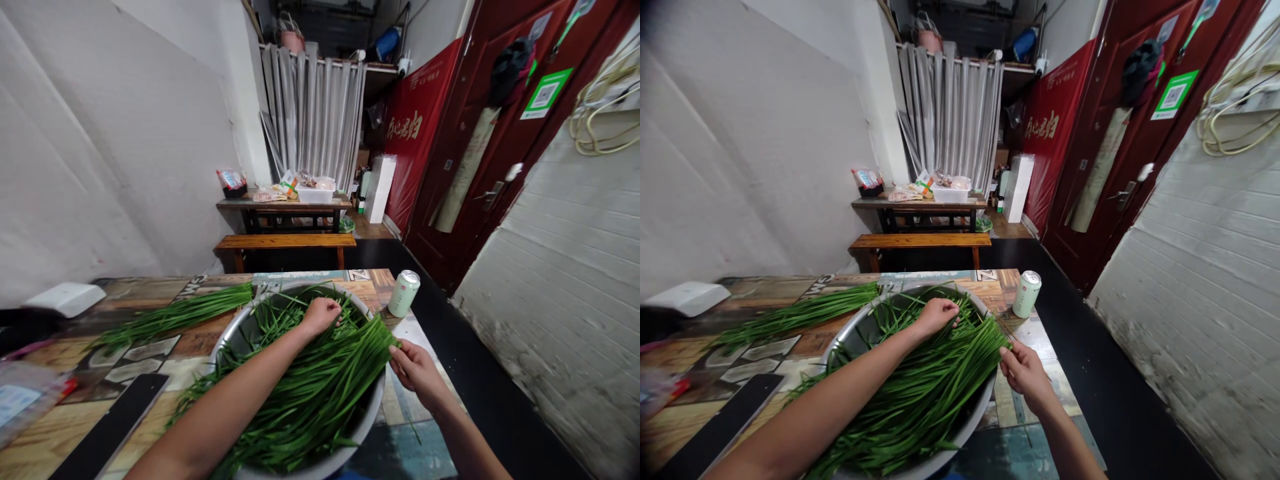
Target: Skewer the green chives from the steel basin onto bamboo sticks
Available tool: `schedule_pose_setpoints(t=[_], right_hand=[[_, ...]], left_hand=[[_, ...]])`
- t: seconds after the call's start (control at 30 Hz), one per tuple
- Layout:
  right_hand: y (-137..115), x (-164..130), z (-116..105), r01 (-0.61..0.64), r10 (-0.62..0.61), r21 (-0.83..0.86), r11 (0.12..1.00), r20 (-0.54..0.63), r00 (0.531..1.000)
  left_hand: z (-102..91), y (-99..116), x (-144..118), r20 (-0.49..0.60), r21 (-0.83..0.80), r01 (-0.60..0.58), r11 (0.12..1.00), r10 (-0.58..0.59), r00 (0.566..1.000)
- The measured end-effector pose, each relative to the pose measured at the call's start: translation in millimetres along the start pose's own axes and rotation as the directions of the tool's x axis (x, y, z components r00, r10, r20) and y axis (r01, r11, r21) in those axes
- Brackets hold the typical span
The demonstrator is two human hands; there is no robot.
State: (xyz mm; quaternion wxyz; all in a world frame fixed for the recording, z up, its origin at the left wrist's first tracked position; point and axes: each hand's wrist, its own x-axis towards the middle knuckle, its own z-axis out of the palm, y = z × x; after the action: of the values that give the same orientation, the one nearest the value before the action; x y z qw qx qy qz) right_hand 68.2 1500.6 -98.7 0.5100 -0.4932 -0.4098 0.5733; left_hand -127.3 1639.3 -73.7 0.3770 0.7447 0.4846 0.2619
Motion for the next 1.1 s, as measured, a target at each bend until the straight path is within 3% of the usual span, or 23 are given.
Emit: schedule_pose_setpoints(t=[0.27, 0.57, 0.93, 1.1], right_hand=[[-9, 6, 5, 0.045, -0.045, -0.031, 0.999, -0.004, 0.999], [-13, 11, 8, 0.061, -0.062, -0.011, 0.998, -0.019, 0.998], [-9, 11, 8, 0.052, -0.052, 0.001, 0.999, -0.023, 0.998], [-10, 10, 9, 0.050, -0.049, 0.005, 0.999, -0.026, 0.998]], left_hand=[[-5.4, 11, -5, -0.100, -0.036, -0.132, 0.991, 0.128, 0.987], [0.3, 22, -14, 0.055, -0.315, -0.020, 0.949, 0.040, 0.998], [4.1, 27, -17, 0.015, -0.424, 0.000, 0.906, 0.007, 1.000], [4.5, 29, -19, 0.056, -0.452, 0.020, 0.892, 0.007, 0.998]])
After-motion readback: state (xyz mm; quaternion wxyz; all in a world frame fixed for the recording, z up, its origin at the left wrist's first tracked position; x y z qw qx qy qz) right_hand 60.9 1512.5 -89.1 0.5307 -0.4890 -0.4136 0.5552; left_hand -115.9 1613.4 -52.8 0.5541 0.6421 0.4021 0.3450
